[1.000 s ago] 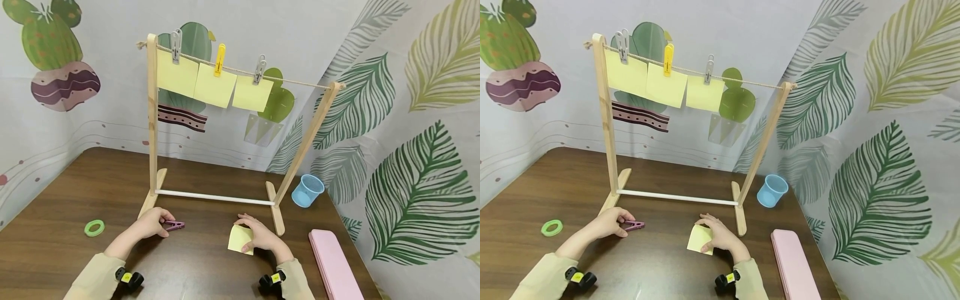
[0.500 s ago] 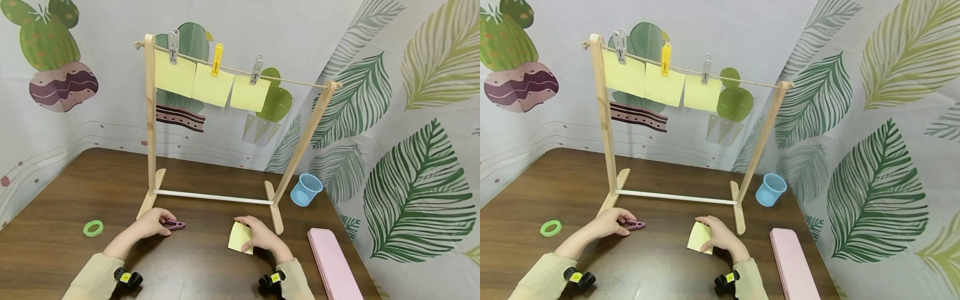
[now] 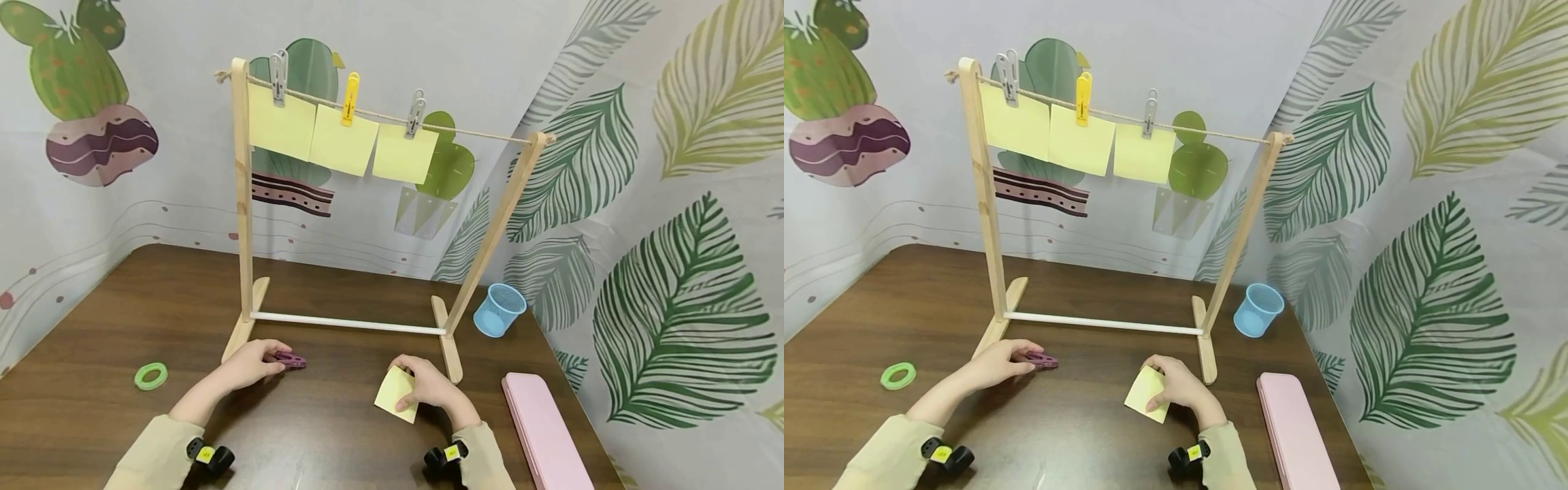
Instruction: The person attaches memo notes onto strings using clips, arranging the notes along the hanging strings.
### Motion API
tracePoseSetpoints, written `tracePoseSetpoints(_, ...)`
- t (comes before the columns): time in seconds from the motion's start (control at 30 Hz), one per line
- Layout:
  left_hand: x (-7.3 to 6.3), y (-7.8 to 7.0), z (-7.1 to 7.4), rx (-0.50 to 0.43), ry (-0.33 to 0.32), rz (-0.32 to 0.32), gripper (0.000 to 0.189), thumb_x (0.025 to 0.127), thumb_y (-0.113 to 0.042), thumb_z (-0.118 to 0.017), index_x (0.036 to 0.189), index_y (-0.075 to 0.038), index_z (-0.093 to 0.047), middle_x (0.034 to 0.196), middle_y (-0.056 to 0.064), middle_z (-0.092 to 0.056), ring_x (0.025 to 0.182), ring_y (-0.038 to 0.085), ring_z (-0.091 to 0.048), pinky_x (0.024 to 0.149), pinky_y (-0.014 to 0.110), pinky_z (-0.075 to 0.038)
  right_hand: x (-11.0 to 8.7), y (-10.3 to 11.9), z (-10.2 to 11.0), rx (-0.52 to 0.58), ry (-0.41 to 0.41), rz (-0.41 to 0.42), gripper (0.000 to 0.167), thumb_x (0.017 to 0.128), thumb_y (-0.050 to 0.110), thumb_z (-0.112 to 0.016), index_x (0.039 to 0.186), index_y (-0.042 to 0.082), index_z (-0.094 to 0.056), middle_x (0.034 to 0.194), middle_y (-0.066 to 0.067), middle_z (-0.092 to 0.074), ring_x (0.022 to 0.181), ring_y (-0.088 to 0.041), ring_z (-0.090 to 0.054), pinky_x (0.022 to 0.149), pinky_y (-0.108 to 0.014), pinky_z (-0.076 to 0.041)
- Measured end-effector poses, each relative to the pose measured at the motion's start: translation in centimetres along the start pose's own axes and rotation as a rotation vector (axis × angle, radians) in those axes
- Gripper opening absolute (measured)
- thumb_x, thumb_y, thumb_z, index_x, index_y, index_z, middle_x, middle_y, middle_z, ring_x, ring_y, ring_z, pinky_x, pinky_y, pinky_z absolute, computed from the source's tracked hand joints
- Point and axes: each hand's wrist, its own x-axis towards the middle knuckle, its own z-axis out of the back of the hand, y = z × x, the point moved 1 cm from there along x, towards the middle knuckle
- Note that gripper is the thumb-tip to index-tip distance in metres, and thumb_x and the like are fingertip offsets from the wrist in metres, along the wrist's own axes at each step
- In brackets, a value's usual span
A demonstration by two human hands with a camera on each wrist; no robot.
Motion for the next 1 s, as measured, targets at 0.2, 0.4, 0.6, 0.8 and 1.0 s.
tracePoseSetpoints(0.2, 0.1, 0.0, -0.2, -0.020, -0.043, -0.015, 0.033, 0.086, -0.006, -0.069, 0.114, 0.009, -0.062, 0.093, 0.012, -0.070, 0.081, 0.015, -0.063, 0.065, 0.022, -0.048, 0.1, -0.3, 0.3, 0.013, -0.001, -0.026, 0.063, 0.058, 0.007, -0.092, 0.116, 0.006, -0.065, 0.095, -0.002, -0.066, 0.086, -0.012, -0.056, 0.073, -0.022, -0.047)
tracePoseSetpoints(0.4, 0.4, 0.0, -0.6, -0.091, -0.126, -0.001, 0.033, 0.082, -0.003, -0.072, 0.111, 0.010, -0.061, 0.094, 0.014, -0.069, 0.085, 0.021, -0.065, 0.069, 0.023, -0.050, 0.0, -0.6, 0.5, 0.045, 0.001, -0.031, 0.060, 0.063, 0.005, -0.089, 0.119, 0.003, -0.065, 0.096, -0.006, -0.067, 0.082, -0.008, -0.056, 0.069, -0.020, -0.047)
tracePoseSetpoints(0.6, 0.6, -0.2, -0.9, -0.121, -0.198, 0.032, 0.028, 0.084, -0.006, -0.073, 0.107, 0.007, -0.062, 0.097, 0.016, -0.069, 0.087, 0.026, -0.068, 0.073, 0.024, -0.052, -0.1, -1.0, 0.5, 0.096, -0.013, -0.052, 0.062, 0.064, 0.007, -0.090, 0.119, -0.001, -0.062, 0.095, -0.009, -0.068, 0.077, -0.005, -0.057, 0.064, -0.020, -0.048)
tracePoseSetpoints(0.8, 0.8, -0.4, -1.2, -0.143, -0.255, 0.030, 0.028, 0.088, -0.007, -0.070, 0.113, 0.005, -0.063, 0.104, 0.019, -0.069, 0.093, 0.030, -0.068, 0.077, 0.027, -0.053, -0.2, -1.0, 0.4, 0.150, -0.017, -0.094, 0.050, 0.066, 0.007, -0.089, 0.108, -0.003, -0.063, 0.087, -0.008, -0.069, 0.071, -0.004, -0.058, 0.062, -0.019, -0.048)
tracePoseSetpoints(1.0, 1.1, -0.9, -1.8, -0.219, -0.279, -0.020, 0.031, 0.090, -0.006, -0.068, 0.117, 0.008, -0.062, 0.106, 0.020, -0.070, 0.092, 0.022, -0.068, 0.079, 0.022, -0.053, -0.4, -0.9, 0.4, 0.149, -0.032, -0.121, 0.034, 0.068, 0.008, -0.088, 0.090, -0.001, -0.064, 0.081, -0.010, -0.072, 0.064, -0.002, -0.058, 0.060, -0.019, -0.048)
